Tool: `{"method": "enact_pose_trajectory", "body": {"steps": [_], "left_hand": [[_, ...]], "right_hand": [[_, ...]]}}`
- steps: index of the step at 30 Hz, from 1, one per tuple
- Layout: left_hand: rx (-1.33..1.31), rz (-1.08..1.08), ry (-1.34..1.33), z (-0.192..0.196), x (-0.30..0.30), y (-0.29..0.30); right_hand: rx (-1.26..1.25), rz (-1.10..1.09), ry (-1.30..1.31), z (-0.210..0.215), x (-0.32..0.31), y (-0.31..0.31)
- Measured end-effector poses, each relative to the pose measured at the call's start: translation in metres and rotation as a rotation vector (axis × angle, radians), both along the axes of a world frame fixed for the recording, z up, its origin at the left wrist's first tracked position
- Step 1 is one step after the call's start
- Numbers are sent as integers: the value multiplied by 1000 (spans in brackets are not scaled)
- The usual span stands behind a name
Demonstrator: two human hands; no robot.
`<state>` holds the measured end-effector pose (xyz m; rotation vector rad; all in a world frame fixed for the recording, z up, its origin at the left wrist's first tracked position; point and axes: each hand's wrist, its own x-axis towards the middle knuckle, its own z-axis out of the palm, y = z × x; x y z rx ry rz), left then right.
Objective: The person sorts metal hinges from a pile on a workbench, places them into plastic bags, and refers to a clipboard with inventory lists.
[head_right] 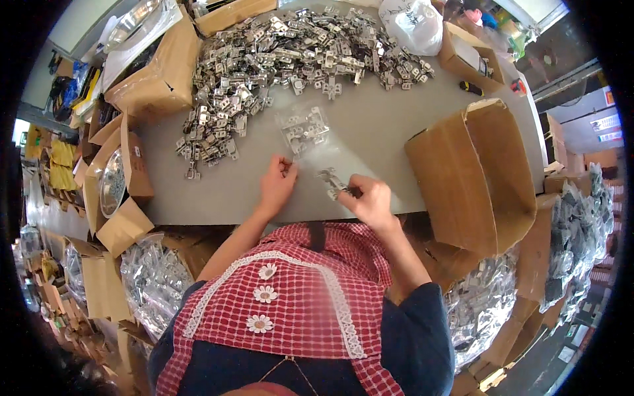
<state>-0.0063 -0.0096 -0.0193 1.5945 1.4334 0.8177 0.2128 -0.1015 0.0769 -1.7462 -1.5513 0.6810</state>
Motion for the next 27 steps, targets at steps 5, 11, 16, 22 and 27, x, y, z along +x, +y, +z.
{"method": "enact_pose_trajectory", "body": {"steps": [5, 11, 16, 22, 27], "left_hand": [[142, -75, 67, -3, 9, -8], [35, -198, 68, 13, 20, -22], [89, -143, 25, -1, 15, -22], [39, -167, -85, -9, 14, -20], [42, -138, -41, -18, 7, -16]], "right_hand": [[179, 42, -264, -16, -22, 17], [229, -143, -555, -56, -37, 37], [68, -6, -212, -52, -47, 33], [237, 344, -75, -68, -23, 30], [169, 428, -87, -73, -16, 28]]}}
